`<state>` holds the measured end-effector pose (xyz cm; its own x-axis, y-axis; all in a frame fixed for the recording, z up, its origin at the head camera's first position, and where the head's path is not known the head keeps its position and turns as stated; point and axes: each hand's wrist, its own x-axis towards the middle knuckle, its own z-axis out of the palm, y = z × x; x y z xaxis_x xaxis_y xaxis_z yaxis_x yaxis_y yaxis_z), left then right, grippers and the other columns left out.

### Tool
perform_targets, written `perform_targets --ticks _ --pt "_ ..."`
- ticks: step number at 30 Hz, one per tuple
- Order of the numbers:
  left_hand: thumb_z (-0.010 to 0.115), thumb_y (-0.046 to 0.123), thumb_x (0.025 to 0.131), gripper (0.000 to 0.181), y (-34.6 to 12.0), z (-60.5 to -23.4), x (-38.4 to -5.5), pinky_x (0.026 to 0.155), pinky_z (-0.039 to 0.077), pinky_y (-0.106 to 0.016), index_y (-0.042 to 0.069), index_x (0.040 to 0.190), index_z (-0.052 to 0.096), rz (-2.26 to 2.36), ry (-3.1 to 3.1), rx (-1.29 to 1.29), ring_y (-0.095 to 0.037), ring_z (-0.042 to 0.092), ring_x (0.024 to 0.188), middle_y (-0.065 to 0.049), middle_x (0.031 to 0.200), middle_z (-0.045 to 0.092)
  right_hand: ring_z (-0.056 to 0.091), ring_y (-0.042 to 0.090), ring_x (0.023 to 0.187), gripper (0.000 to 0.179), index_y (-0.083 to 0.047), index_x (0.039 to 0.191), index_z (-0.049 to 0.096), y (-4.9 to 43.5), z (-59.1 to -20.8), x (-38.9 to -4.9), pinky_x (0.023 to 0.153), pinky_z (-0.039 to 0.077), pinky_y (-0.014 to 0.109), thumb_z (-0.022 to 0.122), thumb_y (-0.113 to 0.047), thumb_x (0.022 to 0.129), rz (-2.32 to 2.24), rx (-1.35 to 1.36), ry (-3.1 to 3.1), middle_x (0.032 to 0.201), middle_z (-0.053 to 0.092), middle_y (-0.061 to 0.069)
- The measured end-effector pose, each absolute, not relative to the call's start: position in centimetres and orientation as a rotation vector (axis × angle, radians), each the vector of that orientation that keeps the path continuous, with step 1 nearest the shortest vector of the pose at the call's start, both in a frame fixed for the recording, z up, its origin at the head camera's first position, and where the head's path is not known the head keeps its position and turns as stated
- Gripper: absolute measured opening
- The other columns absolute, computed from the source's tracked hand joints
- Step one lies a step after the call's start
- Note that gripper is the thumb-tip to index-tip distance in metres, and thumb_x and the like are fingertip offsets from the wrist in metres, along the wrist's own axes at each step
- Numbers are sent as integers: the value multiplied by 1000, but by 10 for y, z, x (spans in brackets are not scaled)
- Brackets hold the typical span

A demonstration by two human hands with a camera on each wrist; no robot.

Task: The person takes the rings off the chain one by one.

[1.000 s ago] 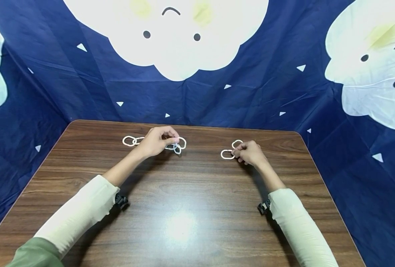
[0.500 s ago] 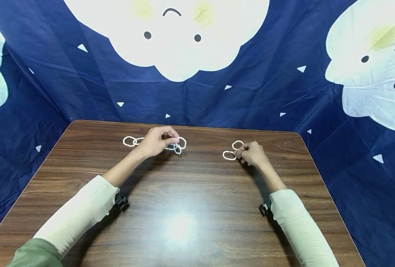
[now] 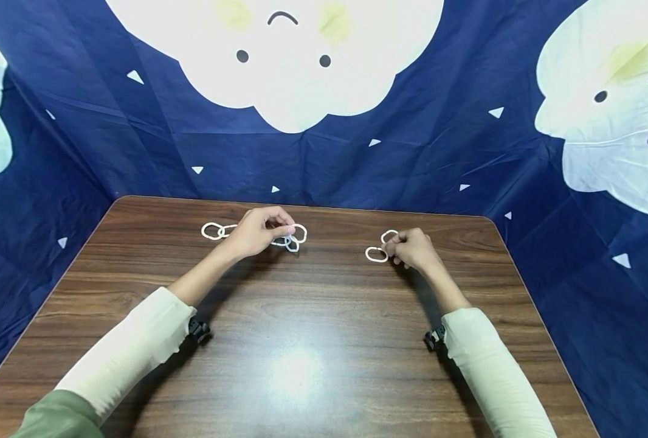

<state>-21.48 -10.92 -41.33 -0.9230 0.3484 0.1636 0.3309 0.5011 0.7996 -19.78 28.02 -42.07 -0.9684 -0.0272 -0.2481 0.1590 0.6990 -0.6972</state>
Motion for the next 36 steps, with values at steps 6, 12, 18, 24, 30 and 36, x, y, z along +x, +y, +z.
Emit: perform_targets --ticks 6,12,18,24,30,36 --pt "85 17 102 7 -108 -414 -215 86 54 -34 12 107 82 1425 2717 616 -21 71 92 -6 100 82 70 13 70 24 1 108 81 273 -415 -198 57 55 27 80 -22 101 -1159 62 2663 77 77 1" --pt "84 15 102 5 -107 -414 -215 85 54 -33 11 106 82 1448 2708 624 -19 70 90 -7 99 81 70 12 71 25 0 111 81 264 -414 -201 59 55 28 79 -23 104 -1188 14 2637 85 82 2" --pt "84 17 103 7 -107 -413 -214 86 55 -33 12 107 82 1448 2701 630 -19 70 91 -6 100 81 71 12 71 24 1 111 82 257 -414 -204 62 56 29 78 -22 106 -1217 -54 2655 90 83 7" --pt "82 17 104 7 -105 -414 -215 88 56 -34 12 109 81 1432 2704 637 -21 71 93 -6 101 81 68 13 71 23 4 111 82 248 -415 -206 62 59 30 77 -18 106 -1317 -116 2631 90 82 11" --pt "82 15 104 15 -104 -414 -214 87 56 -33 6 115 81 1435 2694 654 -20 72 94 -7 103 82 70 15 72 23 2 113 83 238 -411 -205 63 59 29 78 -19 106 -1353 -135 2618 92 80 17" --pt "80 10 104 11 -102 -413 -213 88 56 -33 7 114 81 1447 2690 666 -22 73 97 -9 105 81 72 14 74 23 2 110 84 226 -409 -207 63 60 27 80 -20 105 -1365 -183 2627 92 80 19"
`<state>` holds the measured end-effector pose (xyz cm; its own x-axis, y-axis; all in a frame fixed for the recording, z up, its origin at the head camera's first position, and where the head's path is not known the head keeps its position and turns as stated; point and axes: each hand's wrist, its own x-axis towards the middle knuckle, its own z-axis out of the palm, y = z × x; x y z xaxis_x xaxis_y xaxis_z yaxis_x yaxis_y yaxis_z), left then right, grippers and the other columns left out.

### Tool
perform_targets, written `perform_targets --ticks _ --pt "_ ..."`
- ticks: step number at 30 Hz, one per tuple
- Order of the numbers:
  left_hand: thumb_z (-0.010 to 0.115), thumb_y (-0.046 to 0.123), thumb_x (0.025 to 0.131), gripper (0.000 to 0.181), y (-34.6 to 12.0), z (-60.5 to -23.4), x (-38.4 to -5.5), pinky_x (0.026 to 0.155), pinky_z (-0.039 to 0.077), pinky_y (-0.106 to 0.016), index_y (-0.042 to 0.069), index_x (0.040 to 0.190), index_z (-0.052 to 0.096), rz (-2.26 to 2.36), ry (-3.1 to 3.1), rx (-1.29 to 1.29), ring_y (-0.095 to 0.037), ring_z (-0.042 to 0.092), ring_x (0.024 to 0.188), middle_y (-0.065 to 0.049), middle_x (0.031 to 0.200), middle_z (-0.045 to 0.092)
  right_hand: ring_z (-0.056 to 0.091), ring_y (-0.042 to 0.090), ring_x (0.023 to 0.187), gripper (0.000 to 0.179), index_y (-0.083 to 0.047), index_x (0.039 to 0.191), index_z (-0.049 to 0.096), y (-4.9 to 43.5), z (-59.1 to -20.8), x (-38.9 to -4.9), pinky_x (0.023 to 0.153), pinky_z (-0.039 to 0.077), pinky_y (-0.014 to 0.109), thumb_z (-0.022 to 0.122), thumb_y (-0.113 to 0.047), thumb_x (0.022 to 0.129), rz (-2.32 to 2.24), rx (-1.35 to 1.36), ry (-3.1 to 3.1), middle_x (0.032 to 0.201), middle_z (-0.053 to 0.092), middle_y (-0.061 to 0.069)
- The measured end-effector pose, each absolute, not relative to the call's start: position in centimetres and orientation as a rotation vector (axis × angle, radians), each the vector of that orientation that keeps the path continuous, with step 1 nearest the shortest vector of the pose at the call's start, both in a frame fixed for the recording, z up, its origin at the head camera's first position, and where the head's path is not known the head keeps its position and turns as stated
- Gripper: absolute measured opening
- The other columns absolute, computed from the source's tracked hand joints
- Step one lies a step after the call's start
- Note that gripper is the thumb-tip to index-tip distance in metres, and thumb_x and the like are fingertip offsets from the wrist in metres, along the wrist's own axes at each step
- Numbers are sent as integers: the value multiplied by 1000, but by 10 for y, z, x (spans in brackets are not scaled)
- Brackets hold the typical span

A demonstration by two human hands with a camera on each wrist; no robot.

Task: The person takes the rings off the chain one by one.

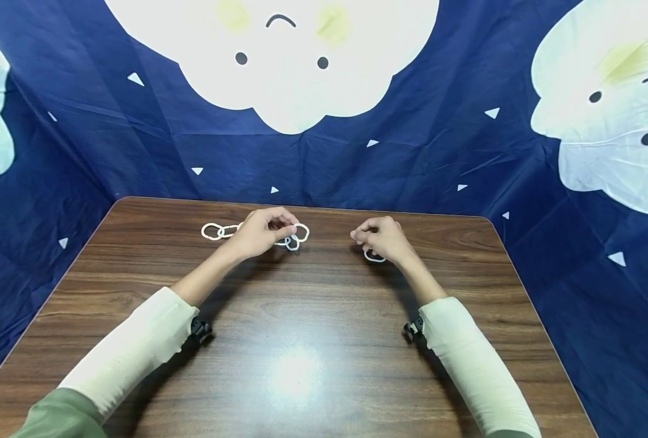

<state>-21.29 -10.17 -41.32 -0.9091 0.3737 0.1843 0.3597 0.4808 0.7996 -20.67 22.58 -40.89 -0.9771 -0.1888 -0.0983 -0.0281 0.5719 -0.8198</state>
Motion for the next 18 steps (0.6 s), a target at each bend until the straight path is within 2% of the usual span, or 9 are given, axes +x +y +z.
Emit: perform_targets --ticks 9,18 --pt "78 6 104 13 -101 -412 -212 91 57 -34 3 117 80 1446 2692 704 -26 73 101 -12 108 80 71 15 71 21 4 108 84 207 -408 -207 62 61 31 82 -18 104 -1423 -246 2602 90 80 19" --pt "80 7 104 12 -99 -413 -211 93 57 -37 3 116 80 1435 2697 724 -26 73 102 -11 108 80 72 18 73 17 -4 107 86 188 -408 -205 66 63 35 84 -20 103 -1420 -384 2609 87 80 19"
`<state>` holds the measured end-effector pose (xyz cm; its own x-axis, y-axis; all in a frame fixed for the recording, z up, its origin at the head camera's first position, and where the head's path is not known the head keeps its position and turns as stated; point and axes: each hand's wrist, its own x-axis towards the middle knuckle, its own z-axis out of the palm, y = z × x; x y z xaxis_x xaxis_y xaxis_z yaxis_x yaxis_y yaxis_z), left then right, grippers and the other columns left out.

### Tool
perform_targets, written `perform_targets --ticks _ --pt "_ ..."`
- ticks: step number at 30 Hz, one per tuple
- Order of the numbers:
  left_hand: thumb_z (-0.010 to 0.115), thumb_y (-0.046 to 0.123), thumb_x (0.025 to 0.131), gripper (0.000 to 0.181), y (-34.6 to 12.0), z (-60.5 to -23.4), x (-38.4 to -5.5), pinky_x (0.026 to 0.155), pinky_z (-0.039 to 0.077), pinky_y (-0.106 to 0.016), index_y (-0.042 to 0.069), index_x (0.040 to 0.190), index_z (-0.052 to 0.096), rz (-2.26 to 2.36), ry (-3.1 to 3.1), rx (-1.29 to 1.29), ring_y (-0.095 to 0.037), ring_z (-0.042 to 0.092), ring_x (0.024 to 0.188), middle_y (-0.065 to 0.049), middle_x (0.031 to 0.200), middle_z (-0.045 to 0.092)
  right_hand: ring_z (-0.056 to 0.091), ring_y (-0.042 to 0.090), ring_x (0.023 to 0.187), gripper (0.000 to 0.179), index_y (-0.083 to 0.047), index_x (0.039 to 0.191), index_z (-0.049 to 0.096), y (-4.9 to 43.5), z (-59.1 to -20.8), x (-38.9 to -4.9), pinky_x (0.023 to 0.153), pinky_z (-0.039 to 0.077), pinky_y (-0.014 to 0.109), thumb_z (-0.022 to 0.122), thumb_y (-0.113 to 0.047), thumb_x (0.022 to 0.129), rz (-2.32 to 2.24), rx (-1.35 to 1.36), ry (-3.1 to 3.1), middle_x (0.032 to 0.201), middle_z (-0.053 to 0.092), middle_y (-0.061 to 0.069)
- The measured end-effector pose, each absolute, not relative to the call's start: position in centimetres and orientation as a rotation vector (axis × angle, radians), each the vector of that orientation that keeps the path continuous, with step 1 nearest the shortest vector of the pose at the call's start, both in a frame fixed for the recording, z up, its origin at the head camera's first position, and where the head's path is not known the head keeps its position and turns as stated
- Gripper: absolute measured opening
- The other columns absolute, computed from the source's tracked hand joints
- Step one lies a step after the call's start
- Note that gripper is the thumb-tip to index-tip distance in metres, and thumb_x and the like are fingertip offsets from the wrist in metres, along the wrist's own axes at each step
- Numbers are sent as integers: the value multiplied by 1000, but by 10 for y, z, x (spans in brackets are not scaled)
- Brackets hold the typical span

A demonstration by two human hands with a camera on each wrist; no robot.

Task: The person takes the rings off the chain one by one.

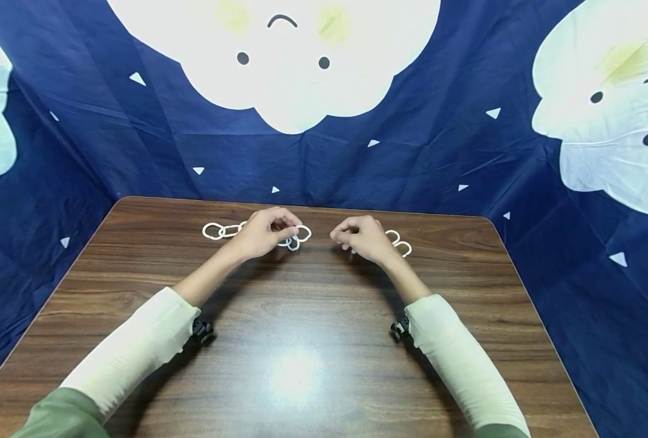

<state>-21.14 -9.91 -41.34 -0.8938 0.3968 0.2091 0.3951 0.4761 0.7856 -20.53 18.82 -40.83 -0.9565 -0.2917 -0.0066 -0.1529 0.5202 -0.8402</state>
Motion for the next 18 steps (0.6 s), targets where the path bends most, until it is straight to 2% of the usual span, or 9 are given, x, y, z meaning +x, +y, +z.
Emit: perform_targets --ticks 7,10,18 --pt "80 9 104 14 -97 -413 -211 95 59 -43 1 117 81 1430 2694 734 -27 73 101 -12 107 80 77 41 86 18 -6 114 86 175 -408 -206 70 64 36 84 -20 103 -1427 -480 2584 100 81 29" --pt "80 10 105 16 -97 -413 -211 97 60 -45 1 118 81 1423 2689 727 -28 73 101 -11 108 80 76 49 89 18 -6 114 86 169 -407 -206 73 66 43 84 -20 104 -1443 -509 2567 102 80 31" --pt "79 10 105 16 -95 -413 -210 99 59 -46 1 118 80 1420 2676 726 -27 73 102 -11 107 81 77 50 88 19 -7 115 85 160 -404 -206 81 67 56 85 -21 103 -1453 -523 2544 102 85 13"
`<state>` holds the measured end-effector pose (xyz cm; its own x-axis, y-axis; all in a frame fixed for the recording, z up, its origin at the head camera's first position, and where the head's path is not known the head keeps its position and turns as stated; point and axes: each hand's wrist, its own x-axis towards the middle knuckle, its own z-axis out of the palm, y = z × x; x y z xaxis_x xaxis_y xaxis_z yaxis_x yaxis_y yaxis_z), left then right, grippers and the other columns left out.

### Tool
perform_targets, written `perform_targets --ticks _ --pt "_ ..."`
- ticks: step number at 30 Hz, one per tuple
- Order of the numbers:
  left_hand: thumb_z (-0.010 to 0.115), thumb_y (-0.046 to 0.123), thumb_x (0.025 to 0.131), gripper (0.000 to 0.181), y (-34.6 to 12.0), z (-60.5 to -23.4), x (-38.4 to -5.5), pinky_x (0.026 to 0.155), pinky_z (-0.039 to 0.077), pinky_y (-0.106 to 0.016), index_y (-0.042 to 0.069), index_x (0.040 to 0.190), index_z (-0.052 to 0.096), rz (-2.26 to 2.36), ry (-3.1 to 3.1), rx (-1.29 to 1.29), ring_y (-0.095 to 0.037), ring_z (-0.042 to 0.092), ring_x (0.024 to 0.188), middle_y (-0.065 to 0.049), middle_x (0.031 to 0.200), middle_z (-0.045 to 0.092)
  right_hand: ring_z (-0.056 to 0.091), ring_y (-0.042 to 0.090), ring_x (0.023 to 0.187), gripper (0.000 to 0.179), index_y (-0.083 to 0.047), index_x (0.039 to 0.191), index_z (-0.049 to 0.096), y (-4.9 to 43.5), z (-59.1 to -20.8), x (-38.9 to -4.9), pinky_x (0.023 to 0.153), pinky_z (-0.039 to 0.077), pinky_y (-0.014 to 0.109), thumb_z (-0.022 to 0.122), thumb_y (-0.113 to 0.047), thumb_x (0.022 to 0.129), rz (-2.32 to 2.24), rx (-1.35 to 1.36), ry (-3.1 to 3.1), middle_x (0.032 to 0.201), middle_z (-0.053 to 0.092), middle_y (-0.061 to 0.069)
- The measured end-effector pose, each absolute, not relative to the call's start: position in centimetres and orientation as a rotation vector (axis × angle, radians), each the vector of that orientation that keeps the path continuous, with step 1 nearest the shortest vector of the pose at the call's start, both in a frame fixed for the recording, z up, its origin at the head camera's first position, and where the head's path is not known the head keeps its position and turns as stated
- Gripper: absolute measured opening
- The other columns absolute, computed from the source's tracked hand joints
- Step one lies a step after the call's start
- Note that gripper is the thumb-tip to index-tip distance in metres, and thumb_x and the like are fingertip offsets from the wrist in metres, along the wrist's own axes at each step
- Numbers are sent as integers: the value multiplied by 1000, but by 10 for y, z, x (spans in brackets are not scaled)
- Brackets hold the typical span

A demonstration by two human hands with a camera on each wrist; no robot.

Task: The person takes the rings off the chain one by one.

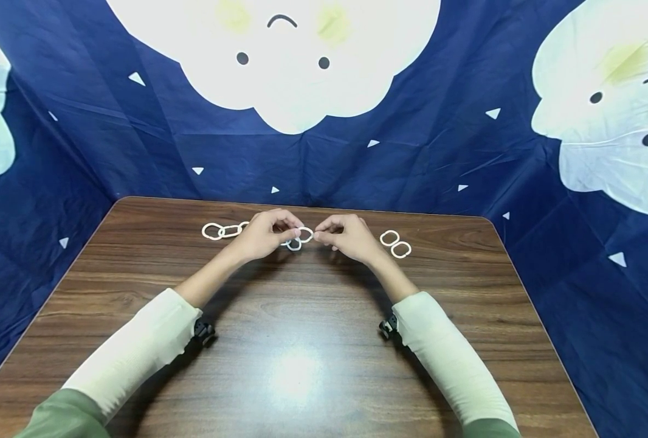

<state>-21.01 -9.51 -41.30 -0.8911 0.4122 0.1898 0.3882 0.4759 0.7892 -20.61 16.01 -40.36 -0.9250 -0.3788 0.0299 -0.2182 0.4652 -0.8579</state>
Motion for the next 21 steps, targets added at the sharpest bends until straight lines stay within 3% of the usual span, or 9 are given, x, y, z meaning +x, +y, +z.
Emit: perform_targets --ticks 6,14,21 --pt "79 10 106 15 -94 -413 -211 98 59 -44 1 117 81 1426 2664 722 -26 73 102 -10 106 80 76 53 89 19 -5 115 85 154 -399 -205 85 65 63 85 -19 102 -1455 -543 2549 98 83 10" --pt "80 13 106 11 -93 -413 -211 98 59 -43 7 114 82 1413 2669 712 -24 73 102 -9 106 80 76 53 87 23 2 116 83 151 -399 -207 81 66 60 85 -15 101 -1432 -613 2569 97 84 11" --pt "80 9 105 9 -93 -413 -210 97 59 -42 7 113 82 1420 2670 735 -24 73 101 -9 105 80 76 52 86 17 -3 111 86 150 -400 -209 72 64 35 86 -17 101 -1430 -642 2582 96 84 12"
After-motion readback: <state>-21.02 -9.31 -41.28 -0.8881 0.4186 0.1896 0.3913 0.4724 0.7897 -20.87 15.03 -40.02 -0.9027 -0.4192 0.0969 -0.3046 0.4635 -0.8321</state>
